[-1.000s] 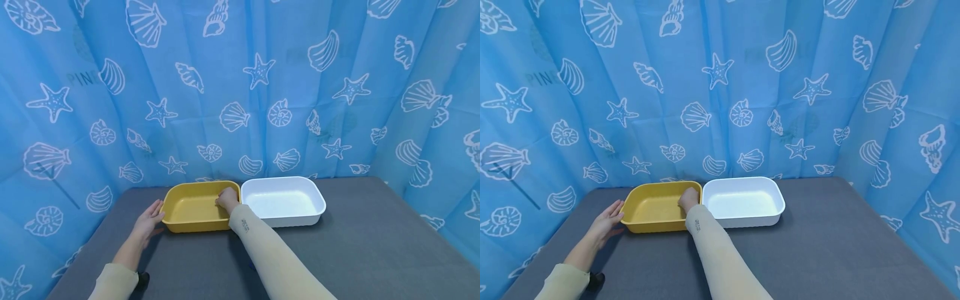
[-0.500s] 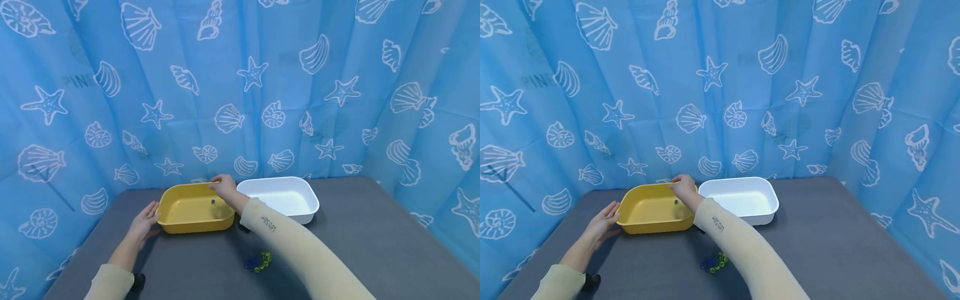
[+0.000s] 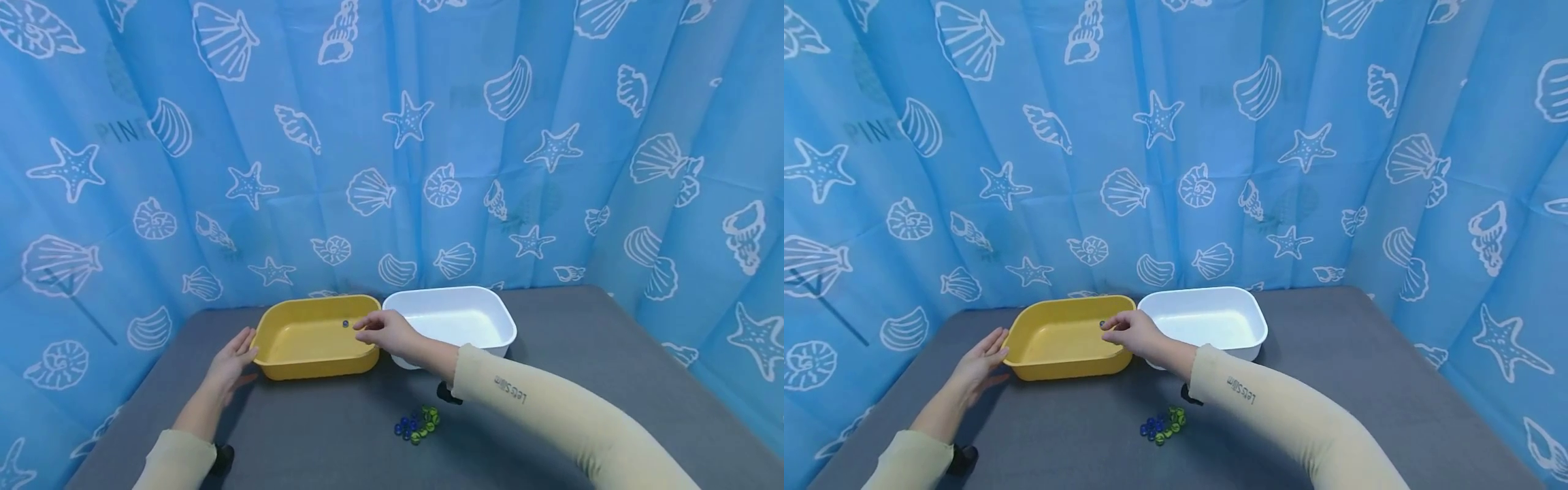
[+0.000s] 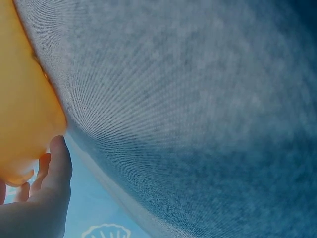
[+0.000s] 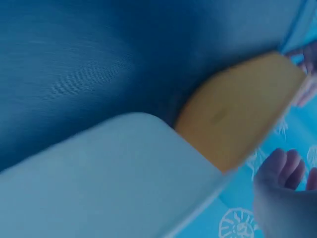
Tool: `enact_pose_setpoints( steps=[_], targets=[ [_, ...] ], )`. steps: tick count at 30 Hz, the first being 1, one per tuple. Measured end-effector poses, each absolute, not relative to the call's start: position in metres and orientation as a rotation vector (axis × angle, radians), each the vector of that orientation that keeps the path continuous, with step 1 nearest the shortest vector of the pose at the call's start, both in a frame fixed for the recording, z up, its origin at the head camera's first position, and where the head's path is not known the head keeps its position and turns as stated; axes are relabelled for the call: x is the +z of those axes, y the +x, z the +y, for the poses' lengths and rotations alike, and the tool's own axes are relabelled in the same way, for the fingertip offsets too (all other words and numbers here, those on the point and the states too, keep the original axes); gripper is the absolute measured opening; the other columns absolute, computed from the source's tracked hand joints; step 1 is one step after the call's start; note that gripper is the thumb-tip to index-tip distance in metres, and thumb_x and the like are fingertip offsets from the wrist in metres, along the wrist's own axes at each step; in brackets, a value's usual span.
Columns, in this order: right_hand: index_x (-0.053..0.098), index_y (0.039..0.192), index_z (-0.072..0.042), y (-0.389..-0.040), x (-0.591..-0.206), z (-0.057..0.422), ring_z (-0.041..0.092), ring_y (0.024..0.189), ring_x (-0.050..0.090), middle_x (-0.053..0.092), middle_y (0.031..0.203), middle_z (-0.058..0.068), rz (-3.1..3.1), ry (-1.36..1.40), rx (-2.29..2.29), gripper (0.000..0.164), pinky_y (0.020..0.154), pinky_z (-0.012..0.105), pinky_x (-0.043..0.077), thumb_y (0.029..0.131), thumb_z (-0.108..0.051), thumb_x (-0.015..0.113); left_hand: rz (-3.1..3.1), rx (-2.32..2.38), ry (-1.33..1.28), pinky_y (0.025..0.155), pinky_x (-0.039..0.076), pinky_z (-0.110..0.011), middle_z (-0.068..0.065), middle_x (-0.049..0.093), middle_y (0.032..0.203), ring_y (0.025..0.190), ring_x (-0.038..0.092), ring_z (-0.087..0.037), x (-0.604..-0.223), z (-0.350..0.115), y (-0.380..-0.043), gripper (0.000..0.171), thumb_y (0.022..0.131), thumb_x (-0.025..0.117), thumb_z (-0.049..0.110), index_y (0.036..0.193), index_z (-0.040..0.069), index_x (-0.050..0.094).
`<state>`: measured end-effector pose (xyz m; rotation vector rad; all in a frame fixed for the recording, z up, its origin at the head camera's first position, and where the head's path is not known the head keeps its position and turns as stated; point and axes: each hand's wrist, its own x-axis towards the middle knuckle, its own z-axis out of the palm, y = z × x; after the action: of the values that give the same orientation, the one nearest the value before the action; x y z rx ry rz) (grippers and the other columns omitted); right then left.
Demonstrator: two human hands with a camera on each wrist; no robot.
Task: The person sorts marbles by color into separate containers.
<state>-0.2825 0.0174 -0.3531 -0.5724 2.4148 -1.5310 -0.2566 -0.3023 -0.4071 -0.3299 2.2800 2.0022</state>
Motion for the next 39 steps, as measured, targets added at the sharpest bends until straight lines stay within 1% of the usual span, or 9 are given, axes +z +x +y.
enact_pose_setpoints(
  steps=[2, 5, 10, 14, 18, 20, 26, 31, 39],
  targets=[
    [0.07, 0.109, 0.001, -0.277, -0.357, 0.026, 0.013, 0.076, 0.056, 0.065, 0.087, 0.002, 2.384, -0.65, -1.501, 0.021, 0.073, 0.034, 0.055, 0.093, -0.011, 0.066, 2.273, 2.002, -0.338, 0.107, 0.027, -0.063, -0.005, 0.005, 0.161, 0.146, 0.01, -0.035, -0.407, -0.302, -0.257, 0.063, 0.106, 0.04, 0.016, 0.156, 0.012, 0.001],
    [0.069, 0.108, 0.004, -0.272, -0.363, 0.038, 0.011, 0.076, 0.056, 0.068, 0.089, 0.003, 2.307, -0.779, -1.452, 0.02, 0.074, 0.035, 0.055, 0.092, -0.009, 0.067, 2.265, 2.003, -0.345, 0.107, 0.027, -0.062, -0.005, 0.006, 0.161, 0.146, 0.01, -0.034, -0.406, -0.302, -0.257, 0.063, 0.106, 0.04, 0.016, 0.157, 0.013, 0.002],
    [0.071, 0.106, 0.003, -0.269, -0.371, 0.054, 0.009, 0.082, 0.058, 0.069, 0.094, 0.002, 2.168, -0.908, -1.273, 0.018, 0.079, 0.024, 0.052, 0.092, -0.008, 0.067, 2.263, 2.002, -0.359, 0.107, 0.028, -0.062, -0.005, 0.005, 0.161, 0.146, 0.011, -0.034, -0.406, -0.303, -0.257, 0.062, 0.107, 0.039, 0.016, 0.156, 0.012, 0.002],
    [0.071, 0.108, -0.001, -0.269, -0.38, 0.064, 0.009, 0.085, 0.059, 0.068, 0.095, -0.002, 2.057, -0.908, -1.088, 0.018, 0.081, 0.024, 0.05, 0.093, -0.009, 0.066, 2.255, 2.004, -0.338, 0.107, 0.027, -0.063, -0.005, 0.004, 0.161, 0.146, 0.01, -0.035, -0.405, -0.304, -0.256, 0.063, 0.107, 0.038, 0.016, 0.156, 0.012, 0.0],
    [0.07, 0.109, 0.0, -0.275, -0.388, 0.071, 0.009, 0.086, 0.059, 0.068, 0.097, -0.002, 1.946, -0.903, -0.981, 0.018, 0.08, 0.024, 0.05, 0.093, -0.005, 0.065, 2.263, 1.998, -0.3, 0.107, 0.026, -0.064, -0.006, 0.002, 0.161, 0.146, 0.01, -0.036, -0.404, -0.304, -0.256, 0.063, 0.107, 0.038, 0.016, 0.156, 0.011, -0.002],
    [0.071, 0.109, -0.001, -0.279, -0.392, 0.072, 0.008, 0.085, 0.058, 0.067, 0.097, -0.003, 1.911, -0.9, -0.918, 0.018, 0.078, 0.023, 0.05, 0.092, -0.004, 0.065, 2.264, 1.998, -0.301, 0.107, 0.026, -0.064, -0.006, 0.003, 0.161, 0.146, 0.01, -0.036, -0.404, -0.304, -0.256, 0.064, 0.107, 0.038, 0.016, 0.156, 0.012, -0.002],
    [0.073, 0.102, -0.005, -0.284, -0.396, 0.067, 0.004, 0.082, 0.055, 0.064, 0.095, -0.005, 1.898, -0.942, -0.703, 0.013, 0.075, 0.019, 0.047, 0.09, -0.006, 0.069, 2.266, 1.996, -0.332, 0.108, 0.026, -0.063, -0.005, 0.003, 0.161, 0.146, 0.01, -0.035, -0.404, -0.304, -0.258, 0.064, 0.107, 0.039, 0.018, 0.156, 0.012, -0.001],
    [0.074, 0.099, -0.004, -0.279, -0.395, 0.062, 0.003, 0.079, 0.053, 0.06, 0.092, -0.005, 1.92, -0.964, -0.651, 0.011, 0.071, 0.018, 0.045, 0.089, -0.005, 0.07, 2.263, 2.001, -0.333, 0.108, 0.026, -0.063, -0.005, 0.003, 0.161, 0.146, 0.009, -0.035, -0.404, -0.305, -0.258, 0.063, 0.107, 0.038, 0.015, 0.156, 0.013, -0.001],
    [0.075, 0.095, -0.002, -0.277, -0.397, 0.061, 0.002, 0.077, 0.052, 0.057, 0.087, -0.006, 1.965, -0.993, -0.632, 0.009, 0.069, 0.017, 0.044, 0.088, -0.003, 0.071, 2.251, 2.022, -0.328, 0.108, 0.026, -0.063, -0.005, 0.004, 0.161, 0.146, 0.01, -0.035, -0.407, -0.305, -0.259, 0.063, 0.107, 0.039, 0.015, 0.156, 0.013, 0.0]
  ],
)
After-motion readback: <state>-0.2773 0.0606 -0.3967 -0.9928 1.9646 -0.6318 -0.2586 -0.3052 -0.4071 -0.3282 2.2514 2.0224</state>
